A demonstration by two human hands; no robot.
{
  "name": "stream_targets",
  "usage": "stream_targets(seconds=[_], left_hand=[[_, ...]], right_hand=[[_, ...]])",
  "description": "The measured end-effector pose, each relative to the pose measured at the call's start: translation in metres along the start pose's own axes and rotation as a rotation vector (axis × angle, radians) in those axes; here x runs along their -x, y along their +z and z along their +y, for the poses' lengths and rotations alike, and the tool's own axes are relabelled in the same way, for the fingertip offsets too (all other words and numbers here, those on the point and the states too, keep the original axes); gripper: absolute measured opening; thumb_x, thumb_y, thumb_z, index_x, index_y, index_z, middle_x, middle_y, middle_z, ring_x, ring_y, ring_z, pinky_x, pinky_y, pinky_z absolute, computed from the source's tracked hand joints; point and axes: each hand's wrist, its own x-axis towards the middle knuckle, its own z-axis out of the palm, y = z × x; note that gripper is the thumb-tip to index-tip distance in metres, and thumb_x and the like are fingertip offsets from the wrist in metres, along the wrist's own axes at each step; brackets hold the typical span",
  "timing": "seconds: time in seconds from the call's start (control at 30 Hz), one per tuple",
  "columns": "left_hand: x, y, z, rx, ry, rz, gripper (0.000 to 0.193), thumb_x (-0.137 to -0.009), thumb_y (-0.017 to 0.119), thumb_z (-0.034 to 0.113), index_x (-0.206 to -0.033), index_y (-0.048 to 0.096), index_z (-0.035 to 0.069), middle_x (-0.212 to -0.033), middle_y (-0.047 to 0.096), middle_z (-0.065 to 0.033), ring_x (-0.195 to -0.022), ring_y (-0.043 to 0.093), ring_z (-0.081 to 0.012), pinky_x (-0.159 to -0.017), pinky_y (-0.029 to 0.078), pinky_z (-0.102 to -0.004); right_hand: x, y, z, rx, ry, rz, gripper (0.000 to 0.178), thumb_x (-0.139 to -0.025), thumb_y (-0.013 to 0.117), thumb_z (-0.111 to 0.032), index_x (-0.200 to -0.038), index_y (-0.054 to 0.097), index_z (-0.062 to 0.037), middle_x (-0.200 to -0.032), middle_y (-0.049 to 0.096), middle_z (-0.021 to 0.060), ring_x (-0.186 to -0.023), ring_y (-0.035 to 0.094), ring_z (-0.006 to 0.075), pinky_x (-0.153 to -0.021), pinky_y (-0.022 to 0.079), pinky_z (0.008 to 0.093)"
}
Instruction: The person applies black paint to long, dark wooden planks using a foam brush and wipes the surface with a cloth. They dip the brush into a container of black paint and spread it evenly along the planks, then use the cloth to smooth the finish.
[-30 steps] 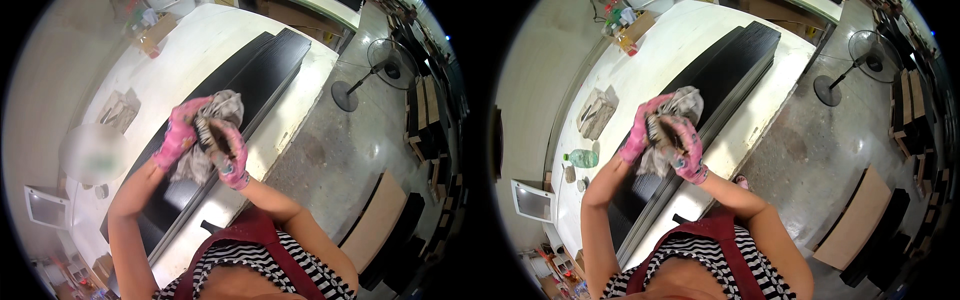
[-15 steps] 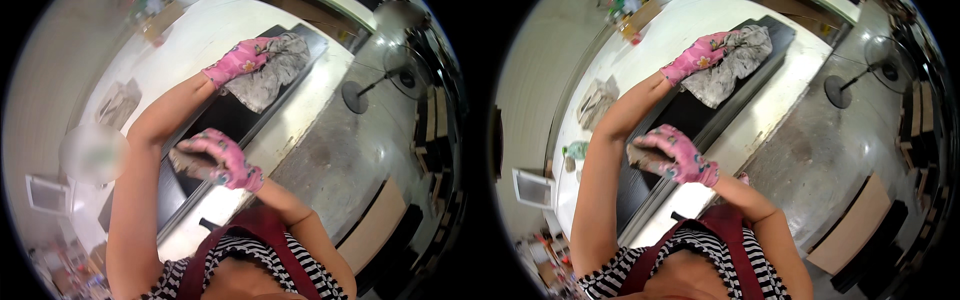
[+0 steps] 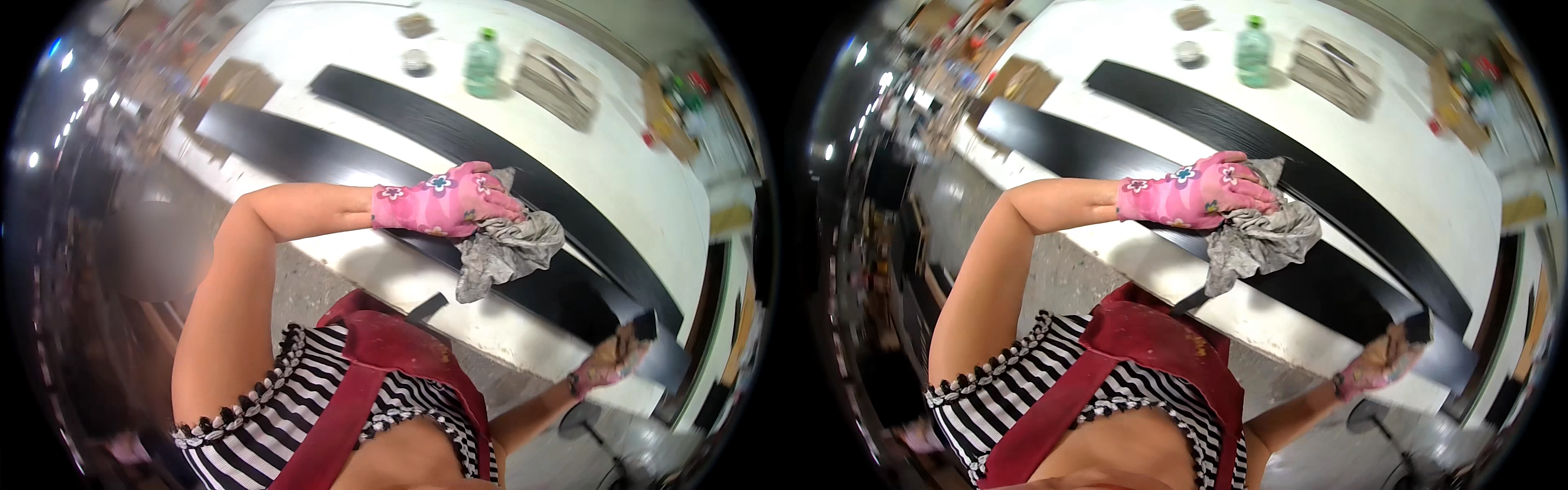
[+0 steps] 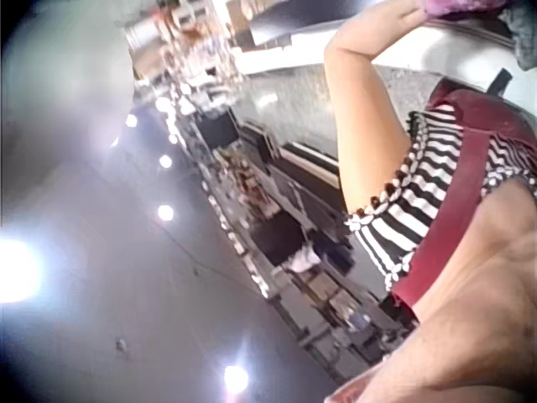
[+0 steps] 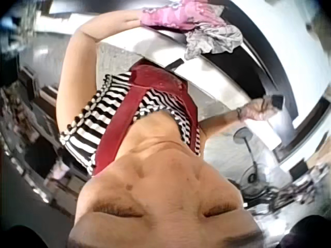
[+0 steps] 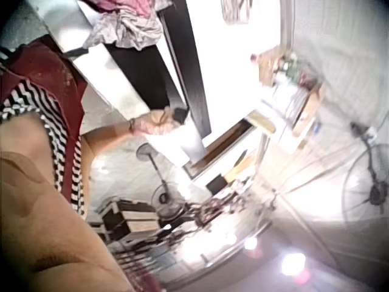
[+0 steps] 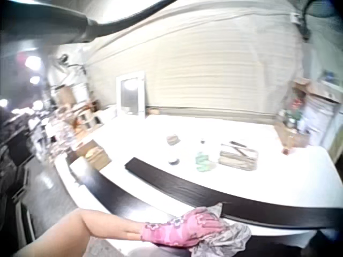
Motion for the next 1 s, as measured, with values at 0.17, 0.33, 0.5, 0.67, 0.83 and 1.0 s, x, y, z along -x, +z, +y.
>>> stream_targets(seconds=[0.17, 0.33, 0.5, 0.67, 0.83, 1.0], left_hand=[[-0.024, 0.047, 0.055, -0.136, -0.332, 0.017, 0.059, -0.068, 0.056, 0.014, -0.126, 0.055, 0.019, -0.136, 0.052, 0.0032, -0.125, 0.046, -0.0271, -0.110, 0.019, -0.0622], [0.001, 0.072, 0.049, -0.270, -0.507, 0.129, 0.062, -0.068, 0.057, 0.013, -0.130, 0.055, 0.017, -0.134, 0.053, -0.0101, -0.131, 0.044, -0.0262, -0.116, 0.012, -0.0524], [0.051, 0.129, 0.041, -0.443, -0.900, 0.233, 0.068, -0.065, 0.056, -0.006, -0.129, 0.056, 0.017, -0.132, 0.056, -0.0080, -0.132, 0.042, -0.0261, -0.116, 0.016, -0.0460], [0.210, 0.004, -0.020, -0.736, -1.105, 0.382, 0.059, -0.073, 0.052, -0.004, -0.129, 0.056, 0.014, -0.124, 0.061, -0.0065, -0.120, 0.054, -0.0238, -0.107, 0.034, -0.0390], [0.294, 0.001, -0.028, -0.587, -1.011, 1.393, 0.032, -0.087, 0.057, 0.010, -0.119, 0.059, 0.004, -0.104, 0.066, -0.0074, -0.097, 0.060, -0.0206, -0.082, 0.049, -0.0313], [0.368, -0.015, -0.004, 0.009, -1.359, 1.435, 0.034, -0.091, 0.057, 0.024, -0.117, 0.061, 0.003, -0.100, 0.067, -0.0077, -0.087, 0.063, -0.0172, -0.075, 0.050, -0.0287]], right_hand=[[-0.147, -0.158, 0.056, 0.118, -0.007, -0.212, 0.055, -0.093, 0.051, -0.035, -0.129, 0.047, 0.0061, -0.119, 0.061, 0.0205, -0.105, 0.062, 0.0253, -0.088, 0.045, 0.0297], [-0.195, -0.247, 0.097, 0.366, -0.097, -0.193, 0.073, -0.090, 0.051, -0.052, -0.134, 0.043, 0.0065, -0.124, 0.057, 0.0227, -0.109, 0.061, 0.0305, -0.088, 0.047, 0.0320], [-0.281, -0.355, 0.126, 0.558, -0.125, -0.272, 0.068, -0.094, 0.046, -0.048, -0.134, 0.044, 0.0066, -0.128, 0.055, 0.0202, -0.118, 0.055, 0.0268, -0.097, 0.042, 0.0333], [-0.244, -0.228, 0.031, 0.633, -0.203, -0.275, 0.050, -0.095, 0.050, -0.030, -0.131, 0.048, 0.0054, -0.127, 0.056, 0.0182, -0.118, 0.055, 0.0253, -0.103, 0.040, 0.0352], [-0.245, -0.212, 0.028, 0.541, -0.006, -0.167, 0.044, -0.095, 0.052, -0.021, -0.130, 0.049, 0.0063, -0.127, 0.056, 0.0183, -0.118, 0.054, 0.0256, -0.105, 0.040, 0.0356], [-0.224, -0.188, 0.040, 0.692, -0.195, -0.413, 0.054, -0.096, 0.047, -0.031, -0.135, 0.041, 0.0073, -0.124, 0.055, 0.0183, -0.113, 0.054, 0.0253, -0.103, 0.040, 0.0373]])
